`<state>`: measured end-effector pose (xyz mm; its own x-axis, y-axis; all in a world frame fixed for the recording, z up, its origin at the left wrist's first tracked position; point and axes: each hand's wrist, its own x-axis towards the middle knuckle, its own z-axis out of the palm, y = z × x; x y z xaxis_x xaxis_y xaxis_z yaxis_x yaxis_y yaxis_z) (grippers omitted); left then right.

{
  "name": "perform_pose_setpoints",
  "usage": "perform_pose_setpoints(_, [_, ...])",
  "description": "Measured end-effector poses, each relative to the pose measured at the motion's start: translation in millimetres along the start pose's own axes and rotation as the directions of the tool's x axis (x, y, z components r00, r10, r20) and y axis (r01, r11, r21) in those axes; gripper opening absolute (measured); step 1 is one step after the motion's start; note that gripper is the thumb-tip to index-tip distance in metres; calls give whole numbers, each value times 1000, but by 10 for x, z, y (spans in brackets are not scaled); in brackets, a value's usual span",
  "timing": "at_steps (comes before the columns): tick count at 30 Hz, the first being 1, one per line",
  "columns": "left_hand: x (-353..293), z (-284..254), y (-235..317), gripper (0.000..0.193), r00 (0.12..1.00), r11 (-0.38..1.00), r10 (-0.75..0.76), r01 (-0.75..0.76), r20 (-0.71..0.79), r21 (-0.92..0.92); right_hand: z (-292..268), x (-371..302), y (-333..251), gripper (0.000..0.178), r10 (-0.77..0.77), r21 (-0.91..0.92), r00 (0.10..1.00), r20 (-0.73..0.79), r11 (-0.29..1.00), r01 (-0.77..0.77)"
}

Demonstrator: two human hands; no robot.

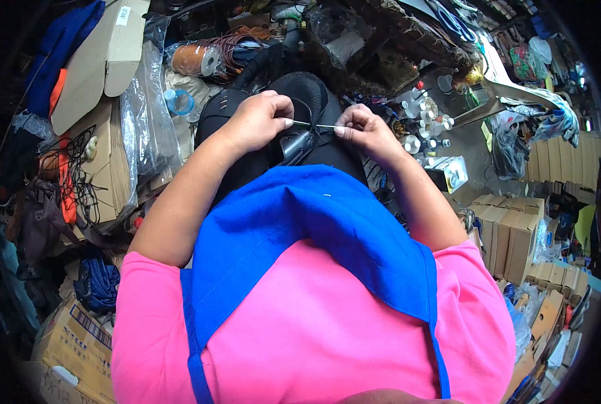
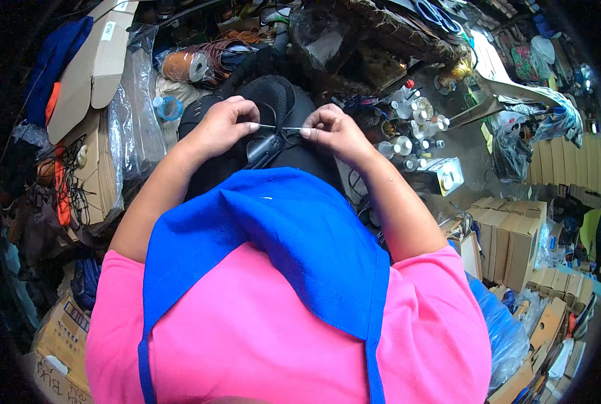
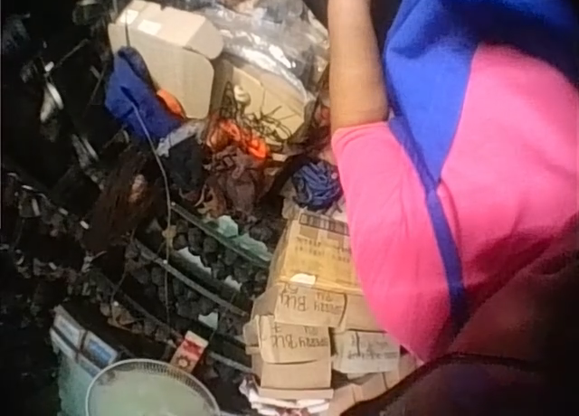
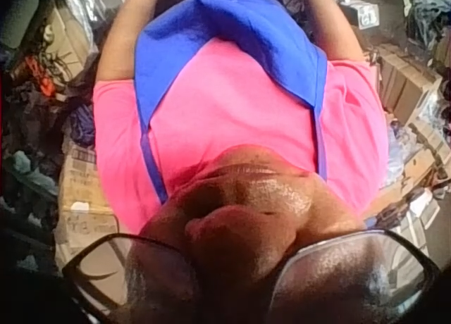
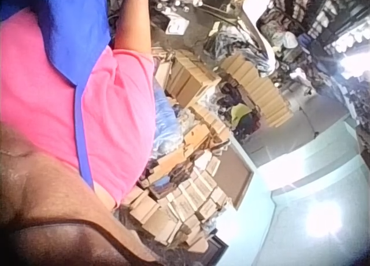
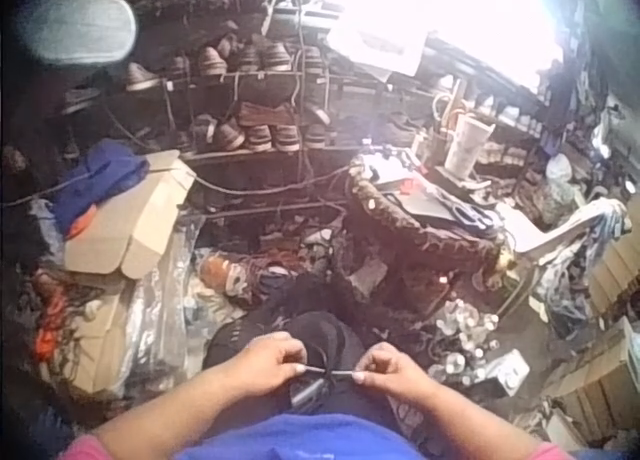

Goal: Hand-stitch or repair a black shoe upper using a needle and thread.

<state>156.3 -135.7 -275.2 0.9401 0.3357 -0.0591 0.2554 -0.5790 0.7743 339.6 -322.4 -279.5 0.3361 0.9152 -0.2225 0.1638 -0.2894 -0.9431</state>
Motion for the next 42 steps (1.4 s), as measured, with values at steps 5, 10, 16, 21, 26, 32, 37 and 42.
perform_pose_setpoints(5, [66, 23, 197, 13, 994, 992, 2, -16, 107, 126, 48, -91, 45, 23, -41, -108, 999, -15, 993, 39])
perform_pose_setpoints(10, [52, -33, 193, 15, 985, 972, 102, -129, 139, 198, -168, -275, -100, 16, 93, 85, 991, 96, 991, -102])
perform_pose_setpoints(16, [103, -40, 249, 10, 944, 868, 270, -324, 189, 376, -312, 67, -302, 18, -67, -435, 994, -86, 900, 23])
perform_pose_setpoints(21, [59, -87, 240, 9, 935, 795, 261, -350, 241, 495, -206, 39, -472, 20, -286, -774, 958, -13, 609, 172])
perform_pose_setpoints(26, [19, -94, 181, 9, 926, 736, 280, -376, 252, 563, 208, 56, -575, 9, -193, -889, 920, 342, 252, 384])
perform_pose_setpoints(32, [-85, -207, 87, 10, 924, 734, 314, -381, 217, 561, 59, 131, -362, 10, -280, -834, 877, 390, 297, 466])
perform_pose_setpoints(37, [-331, -551, -188, 19, 960, 679, 220, -278, 173, 680, -248, -21, -152, 15, -246, -855, 913, 326, 335, 396])
perform_pose_setpoints(42, [-829, -1140, -601, 13, 986, 906, -75, 130, -149, 403, -721, -231, 113, 13, 96, -142, 984, -149, 983, -118])
